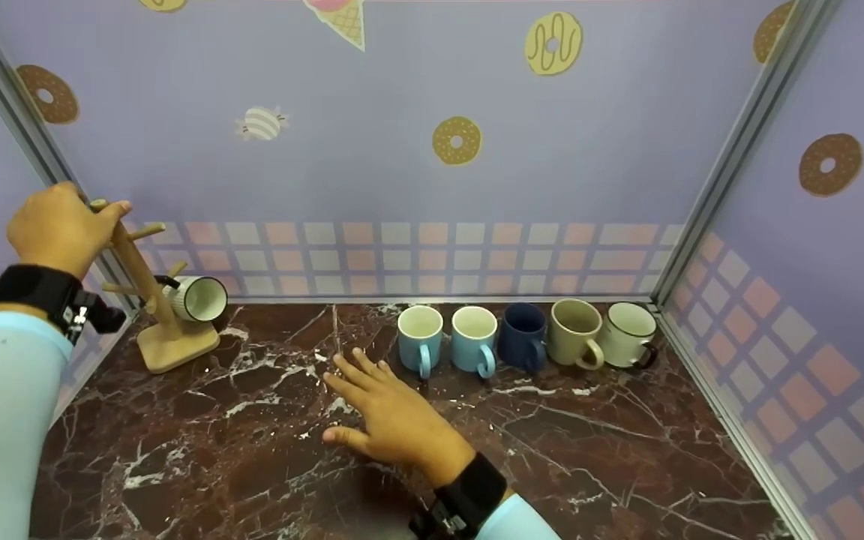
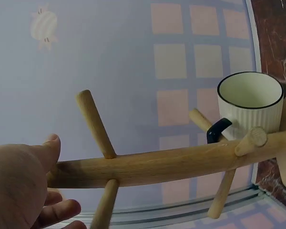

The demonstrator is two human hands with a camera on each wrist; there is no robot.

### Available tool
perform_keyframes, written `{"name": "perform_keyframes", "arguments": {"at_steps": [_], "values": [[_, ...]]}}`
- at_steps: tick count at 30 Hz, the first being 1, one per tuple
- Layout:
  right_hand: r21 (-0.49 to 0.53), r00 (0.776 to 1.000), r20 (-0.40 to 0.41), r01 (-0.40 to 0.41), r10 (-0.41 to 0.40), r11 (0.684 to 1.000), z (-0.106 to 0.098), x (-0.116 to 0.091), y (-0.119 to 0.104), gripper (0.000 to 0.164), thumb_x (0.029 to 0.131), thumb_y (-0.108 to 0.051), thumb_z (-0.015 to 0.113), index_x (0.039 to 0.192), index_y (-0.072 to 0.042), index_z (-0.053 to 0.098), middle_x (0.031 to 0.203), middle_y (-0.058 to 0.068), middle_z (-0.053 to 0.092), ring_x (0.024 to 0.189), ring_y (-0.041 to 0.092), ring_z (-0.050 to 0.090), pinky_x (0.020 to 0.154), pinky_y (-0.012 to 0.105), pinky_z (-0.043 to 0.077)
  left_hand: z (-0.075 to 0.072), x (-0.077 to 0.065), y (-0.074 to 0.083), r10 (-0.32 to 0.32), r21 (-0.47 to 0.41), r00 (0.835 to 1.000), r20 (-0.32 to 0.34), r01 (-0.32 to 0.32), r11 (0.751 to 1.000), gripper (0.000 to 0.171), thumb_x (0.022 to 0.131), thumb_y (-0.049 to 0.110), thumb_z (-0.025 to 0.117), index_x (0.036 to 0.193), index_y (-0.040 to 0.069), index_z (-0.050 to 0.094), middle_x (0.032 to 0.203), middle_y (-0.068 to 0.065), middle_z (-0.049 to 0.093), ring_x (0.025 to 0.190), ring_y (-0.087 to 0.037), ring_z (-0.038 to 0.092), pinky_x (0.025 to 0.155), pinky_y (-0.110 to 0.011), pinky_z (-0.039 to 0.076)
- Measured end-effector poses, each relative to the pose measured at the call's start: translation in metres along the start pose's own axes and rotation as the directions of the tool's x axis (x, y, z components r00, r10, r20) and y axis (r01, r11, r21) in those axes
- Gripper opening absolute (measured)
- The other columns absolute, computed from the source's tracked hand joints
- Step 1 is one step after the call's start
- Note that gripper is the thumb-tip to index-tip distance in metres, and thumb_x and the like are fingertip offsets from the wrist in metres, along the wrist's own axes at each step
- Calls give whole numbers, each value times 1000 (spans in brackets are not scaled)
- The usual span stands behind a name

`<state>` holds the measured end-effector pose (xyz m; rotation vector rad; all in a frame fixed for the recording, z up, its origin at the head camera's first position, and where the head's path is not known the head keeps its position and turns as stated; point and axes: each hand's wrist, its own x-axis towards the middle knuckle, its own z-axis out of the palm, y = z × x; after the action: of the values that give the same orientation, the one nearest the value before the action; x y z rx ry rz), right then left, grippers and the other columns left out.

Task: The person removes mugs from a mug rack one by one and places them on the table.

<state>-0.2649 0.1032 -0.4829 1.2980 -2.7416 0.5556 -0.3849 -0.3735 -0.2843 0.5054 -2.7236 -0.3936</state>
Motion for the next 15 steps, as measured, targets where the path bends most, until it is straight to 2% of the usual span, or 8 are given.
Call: {"name": "perform_keyframes", "arguments": {"at_steps": [3,6,10,13,15], "values": [[4,1000,4,1,-1,1000,1,1,0,89,111,-74,48,181,-23,30,191,-4,11,180,27,8,146,54,16,-3,5,7,10,50,1000,14,-10,999,73,110,66,65,108,-7,71,99,-31,73,79,-43,71,55,-44,51],[9,1000,5,-1,1,1000,1,0,-2,89,111,-75,48,181,-24,30,191,-5,11,180,27,9,146,54,16,-5,11,11,1,102,998,58,-7,995,74,111,64,65,109,-9,74,100,-31,75,72,-34,66,53,-38,48],[16,1000,7,-1,1,1000,-1,1,-4,89,110,-76,47,181,-24,30,191,-6,10,180,31,10,145,55,17,-7,14,10,-25,100,994,102,15,995,75,114,58,63,129,-15,72,129,-41,74,97,-48,76,63,-48,61],[15,1000,16,-6,6,1000,-2,2,-5,89,110,-77,46,181,-24,30,191,-6,8,180,31,10,145,55,16,-7,14,7,-17,46,996,90,13,999,67,116,49,65,130,-16,71,134,-43,72,115,-58,74,80,-60,67],[10,1000,21,-11,11,1000,-3,3,-5,89,110,-77,45,181,-25,29,191,-7,8,180,29,9,145,54,16,-7,12,5,11,12,998,69,-12,1000,61,116,42,66,127,-17,72,132,-43,72,117,-61,72,89,-66,66]]}}
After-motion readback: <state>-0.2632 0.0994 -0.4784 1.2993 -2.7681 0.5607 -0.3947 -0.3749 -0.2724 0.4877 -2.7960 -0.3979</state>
